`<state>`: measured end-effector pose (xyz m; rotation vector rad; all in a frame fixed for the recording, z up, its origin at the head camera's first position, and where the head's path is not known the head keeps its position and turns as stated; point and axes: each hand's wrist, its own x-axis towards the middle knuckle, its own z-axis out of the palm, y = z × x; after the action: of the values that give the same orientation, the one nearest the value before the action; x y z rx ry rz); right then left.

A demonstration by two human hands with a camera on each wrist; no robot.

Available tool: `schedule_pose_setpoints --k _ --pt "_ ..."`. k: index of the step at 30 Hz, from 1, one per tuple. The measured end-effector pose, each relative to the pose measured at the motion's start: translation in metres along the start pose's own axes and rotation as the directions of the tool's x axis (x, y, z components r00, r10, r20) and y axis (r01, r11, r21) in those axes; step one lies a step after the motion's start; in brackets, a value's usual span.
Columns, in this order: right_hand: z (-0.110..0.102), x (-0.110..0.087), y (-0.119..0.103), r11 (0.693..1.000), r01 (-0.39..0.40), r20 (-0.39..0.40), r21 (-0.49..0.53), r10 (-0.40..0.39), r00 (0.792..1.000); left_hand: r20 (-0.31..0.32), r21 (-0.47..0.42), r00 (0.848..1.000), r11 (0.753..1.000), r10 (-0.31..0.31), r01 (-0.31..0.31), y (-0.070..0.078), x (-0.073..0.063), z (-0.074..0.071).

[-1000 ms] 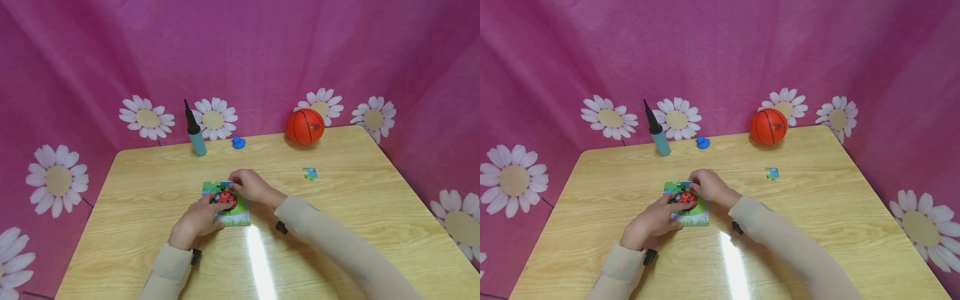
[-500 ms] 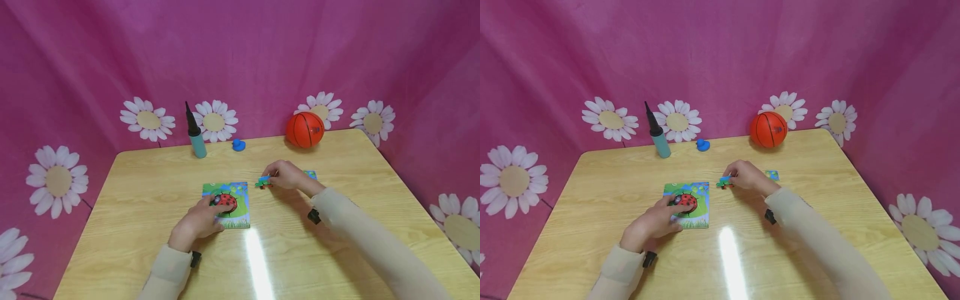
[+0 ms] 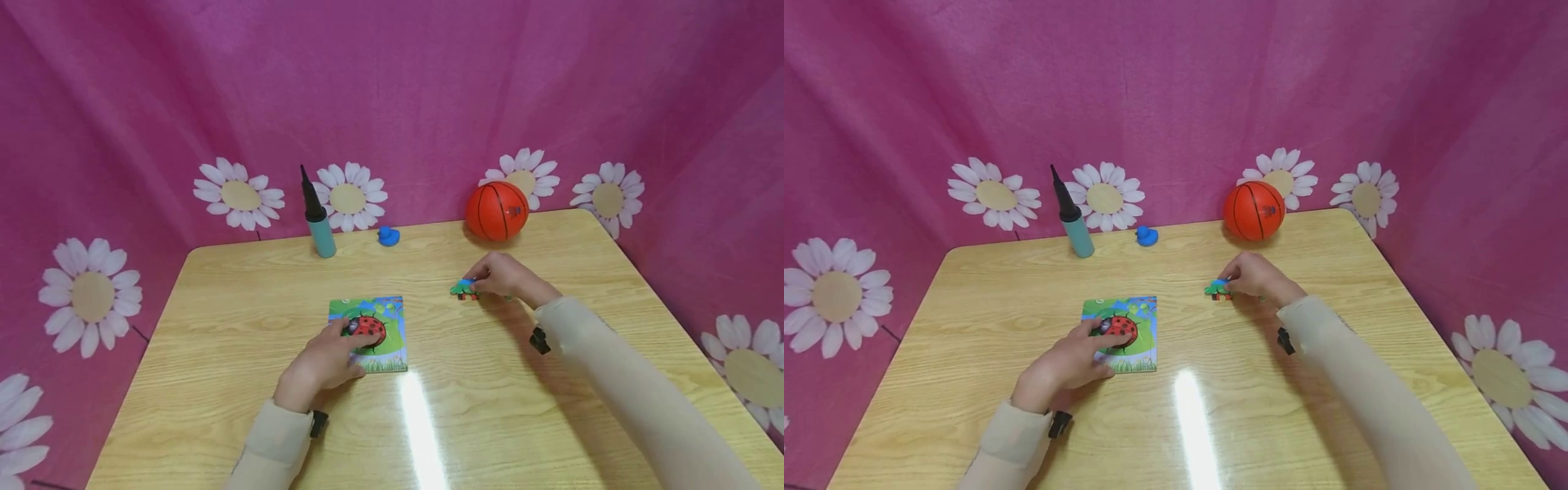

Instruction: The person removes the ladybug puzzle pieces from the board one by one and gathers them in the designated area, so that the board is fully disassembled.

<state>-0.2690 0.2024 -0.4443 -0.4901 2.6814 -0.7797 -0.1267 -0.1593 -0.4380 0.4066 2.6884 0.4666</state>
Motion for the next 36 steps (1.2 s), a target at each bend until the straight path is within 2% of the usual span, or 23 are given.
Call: schedule_pose_setpoints --k 5,8,13,17,21,25,27,31,36 --pt "0.001 0.003 -0.002 0.998 0.046 -0.002 -0.035 -0.046 0.999 -0.006 0.004 1.0 1.0 0.004 -0.004 0.001 -0.001 -0.001" --pt "0.002 0.004 -0.006 0.993 0.075 -0.024 -0.094 -0.078 0.997 -0.008 0.002 1.0 1.0 0.003 -0.003 0.002 -0.001 -0.002" --pt "0.008 0.006 -0.009 0.976 0.062 -0.08 -0.208 -0.08 0.994 -0.006 0.008 1.0 1.0 0.003 -0.003 0.003 -0.001 -0.001" --pt "0.013 0.007 -0.013 0.964 0.069 -0.109 -0.256 -0.1 0.989 -0.011 0.013 1.0 1.0 0.002 -0.002 0.002 -0.001 -0.001" --pt "0.016 0.009 -0.019 0.958 0.08 -0.116 -0.274 -0.116 0.986 -0.02 0.025 1.0 1.0 0.002 -0.001 0.003 -0.001 -0.001" --pt "0.021 0.01 -0.028 0.955 0.085 -0.124 -0.286 -0.124 0.984 -0.05 0.08 0.999 0.997 0.015 -0.011 0.006 -0.002 -0.001" --pt "0.024 0.011 -0.032 0.951 0.107 -0.141 -0.291 -0.153 0.978 -0.063 0.119 0.998 0.993 0.028 -0.021 0.008 -0.003 -0.001" --pt "0.034 0.012 -0.045 0.939 0.193 -0.182 -0.285 -0.251 0.951 -0.086 0.194 0.994 0.98 0.069 -0.051 0.011 -0.004 0.001" --pt "0.052 0.014 -0.074 0.934 0.29 -0.178 -0.21 -0.328 0.928 -0.103 0.19 0.99 0.979 0.097 -0.076 0.012 -0.004 0.001"
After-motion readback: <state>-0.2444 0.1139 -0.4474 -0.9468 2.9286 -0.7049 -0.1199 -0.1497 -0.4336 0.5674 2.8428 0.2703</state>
